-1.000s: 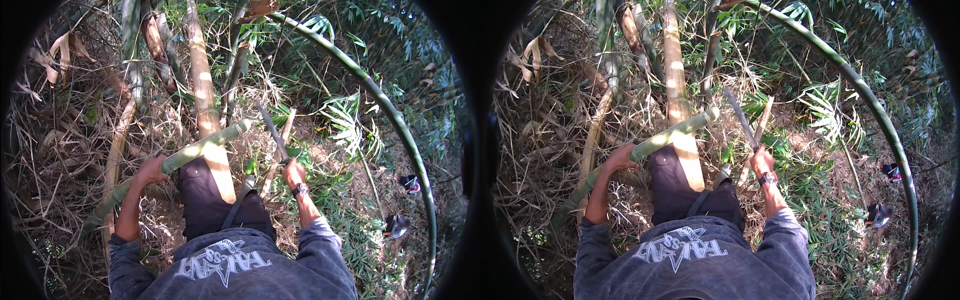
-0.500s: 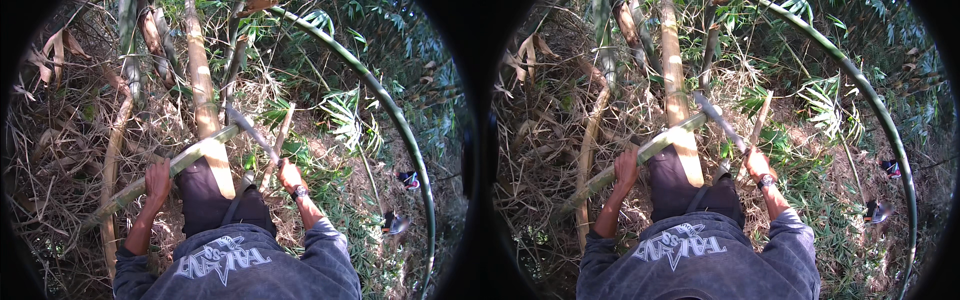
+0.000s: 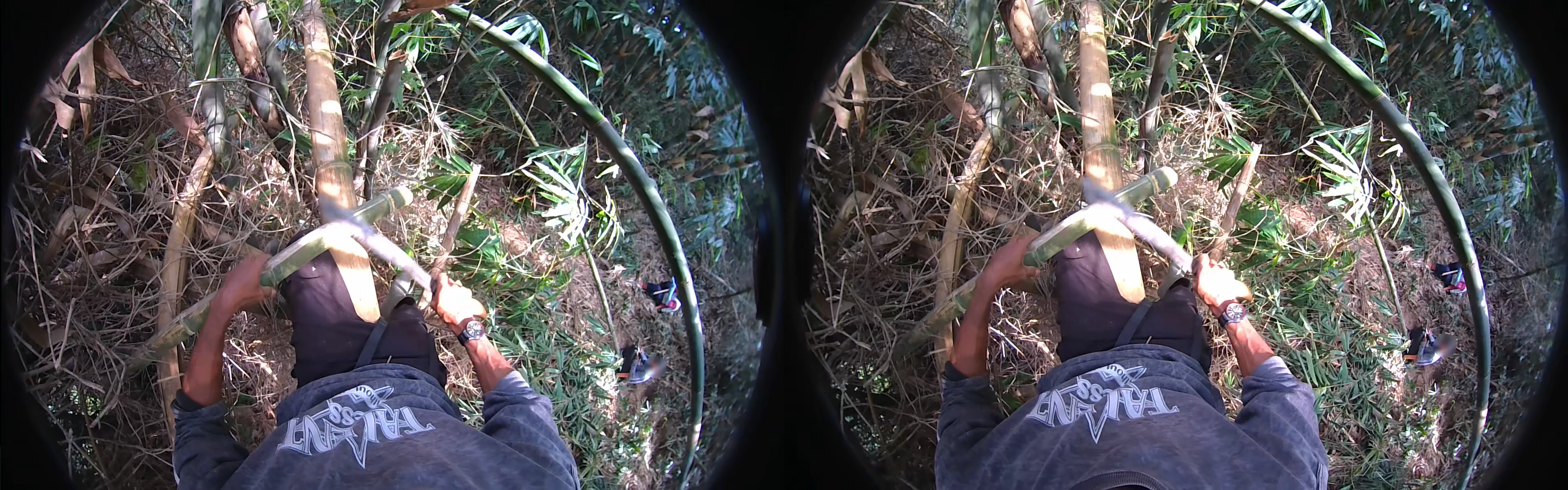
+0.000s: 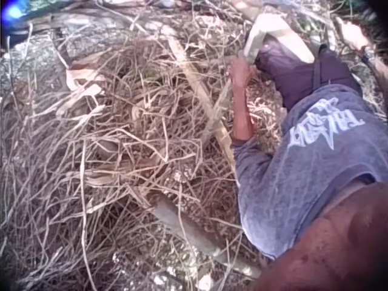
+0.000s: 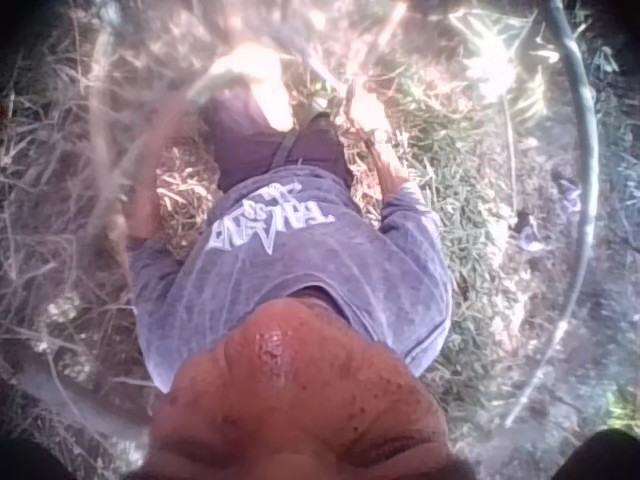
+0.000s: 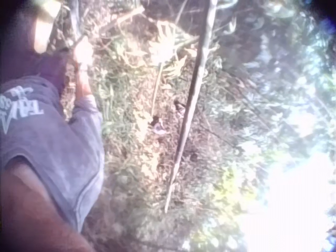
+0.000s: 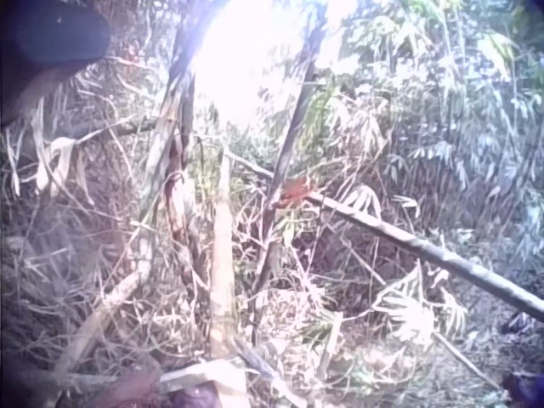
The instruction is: The person uses a machete to chop a long bamboo stalk into smaller sections. They hold the bamboo with one hand and repeatedly strike it with the machete in the other hand to sever the stalk. The person works in a dense bamboo forest environment.
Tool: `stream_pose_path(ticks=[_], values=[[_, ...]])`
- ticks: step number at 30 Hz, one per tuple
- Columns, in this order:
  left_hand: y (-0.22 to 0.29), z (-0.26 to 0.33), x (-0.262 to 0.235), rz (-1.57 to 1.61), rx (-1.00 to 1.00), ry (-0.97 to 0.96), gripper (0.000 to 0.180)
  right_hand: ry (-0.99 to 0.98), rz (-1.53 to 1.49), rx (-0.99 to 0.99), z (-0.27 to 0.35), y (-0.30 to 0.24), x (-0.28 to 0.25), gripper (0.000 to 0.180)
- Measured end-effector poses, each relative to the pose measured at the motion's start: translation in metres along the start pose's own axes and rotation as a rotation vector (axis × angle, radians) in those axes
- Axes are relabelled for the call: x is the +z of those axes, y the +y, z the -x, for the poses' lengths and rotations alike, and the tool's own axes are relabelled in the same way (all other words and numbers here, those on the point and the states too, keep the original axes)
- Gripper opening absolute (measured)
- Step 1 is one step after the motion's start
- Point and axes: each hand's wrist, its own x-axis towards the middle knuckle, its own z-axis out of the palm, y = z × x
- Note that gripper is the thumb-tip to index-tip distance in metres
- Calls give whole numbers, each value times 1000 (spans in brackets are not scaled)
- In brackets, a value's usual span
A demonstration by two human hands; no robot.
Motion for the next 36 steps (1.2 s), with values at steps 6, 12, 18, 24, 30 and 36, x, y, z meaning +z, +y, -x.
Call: stream_pose_path(ticks=[6,12,18,24,30,36], values=[[17,4,-22,3,-94,-113,65,224,-153,239,-46,43,-2,29],[30,13,2,-105,-138,126,59,203,-260,76,-26,42,-1,27],[42,5,0,-209,-119,165,49,76,74,-120,-36,17,11,30],[34,8,18,-182,-89,273,48,366,-248,230,-56,57,-2,25],[28,7,32,-221,-82,329,55,13,94,-82,-17,2,-8,24],[31,4,30,-235,-117,278,59,449,-210,284,-54,77,6,18]])
